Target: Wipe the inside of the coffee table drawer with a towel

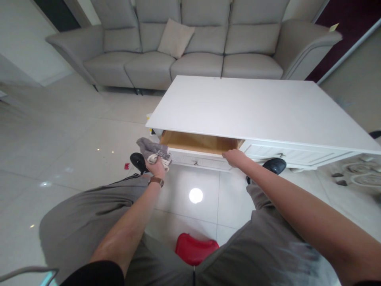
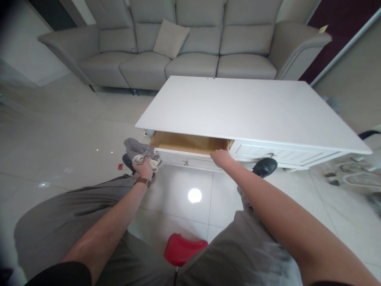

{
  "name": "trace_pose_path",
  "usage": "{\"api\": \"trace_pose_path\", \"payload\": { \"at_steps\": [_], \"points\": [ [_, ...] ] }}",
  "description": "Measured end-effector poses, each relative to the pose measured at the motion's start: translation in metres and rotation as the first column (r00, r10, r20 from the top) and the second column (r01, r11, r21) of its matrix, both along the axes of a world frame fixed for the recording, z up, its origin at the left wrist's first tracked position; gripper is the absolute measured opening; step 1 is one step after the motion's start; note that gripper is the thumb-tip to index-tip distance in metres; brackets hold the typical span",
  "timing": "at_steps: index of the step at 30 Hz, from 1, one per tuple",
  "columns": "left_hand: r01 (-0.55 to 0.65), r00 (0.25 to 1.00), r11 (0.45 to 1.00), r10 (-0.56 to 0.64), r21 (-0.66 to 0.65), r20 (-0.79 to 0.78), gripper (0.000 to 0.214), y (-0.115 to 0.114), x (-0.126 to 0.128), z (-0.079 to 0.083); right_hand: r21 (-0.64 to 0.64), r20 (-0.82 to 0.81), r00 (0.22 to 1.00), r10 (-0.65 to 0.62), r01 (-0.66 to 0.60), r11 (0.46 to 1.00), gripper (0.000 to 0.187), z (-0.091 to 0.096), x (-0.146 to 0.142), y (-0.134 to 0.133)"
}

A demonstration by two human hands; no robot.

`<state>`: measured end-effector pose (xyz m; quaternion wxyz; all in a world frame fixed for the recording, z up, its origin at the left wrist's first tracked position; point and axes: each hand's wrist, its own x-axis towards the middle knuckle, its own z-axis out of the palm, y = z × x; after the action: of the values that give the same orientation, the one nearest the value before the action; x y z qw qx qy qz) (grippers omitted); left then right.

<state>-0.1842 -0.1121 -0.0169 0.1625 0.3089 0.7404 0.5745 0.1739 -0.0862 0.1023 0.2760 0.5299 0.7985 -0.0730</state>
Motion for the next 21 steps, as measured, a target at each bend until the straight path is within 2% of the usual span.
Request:
{"api": "trace_pose_path", "payload": {
  "at_steps": [1, 3, 6, 10, 14, 17, 21],
  "points": [
    [0.057, 0.984, 0.998, -0.062, -0.037, -0.168, 0.063, -0.003, 0.002, 0.003, 0.006, 0.000, 1.000, 0.001, -0.001, 1.000, 0.044, -0.001, 0.001, 0.000],
    [0.181, 0.860, 0.971, -0.234, -0.158, -0.453, 0.072, -0.006, 0.006, 0.010, 0.017, 0.001, 1.000, 0.002, -0.002, 1.000, 0.044, -0.004, 0.002, 0.000],
    [0.258, 0.644, 0.901, -0.429, -0.349, -0.633, 0.088, -0.001, 0.007, 0.022, 0.025, 0.003, 1.000, 0.005, -0.005, 1.000, 0.045, -0.006, 0.003, 0.000],
    [0.248, 0.478, 0.839, -0.541, -0.485, -0.692, 0.084, 0.013, 0.001, 0.038, 0.028, 0.000, 1.000, 0.006, -0.006, 1.000, 0.045, -0.006, 0.003, -0.001],
    [0.315, 0.358, 0.791, -0.611, -0.525, -0.706, 0.074, 0.020, 0.007, 0.046, 0.032, -0.002, 1.000, 0.000, 0.000, 0.999, 0.045, -0.006, 0.004, -0.003],
    [0.421, 0.275, 0.735, -0.663, -0.533, -0.696, 0.072, 0.017, 0.033, 0.049, 0.027, 0.000, 1.000, 0.000, 0.000, 1.000, 0.045, -0.007, 0.005, -0.003],
    [0.560, 0.182, 0.642, -0.712, -0.524, -0.678, 0.077, 0.008, 0.093, 0.050, 0.020, 0.012, 1.000, 0.000, 0.000, 1.000, 0.045, -0.007, 0.006, -0.002]
  ]
}}
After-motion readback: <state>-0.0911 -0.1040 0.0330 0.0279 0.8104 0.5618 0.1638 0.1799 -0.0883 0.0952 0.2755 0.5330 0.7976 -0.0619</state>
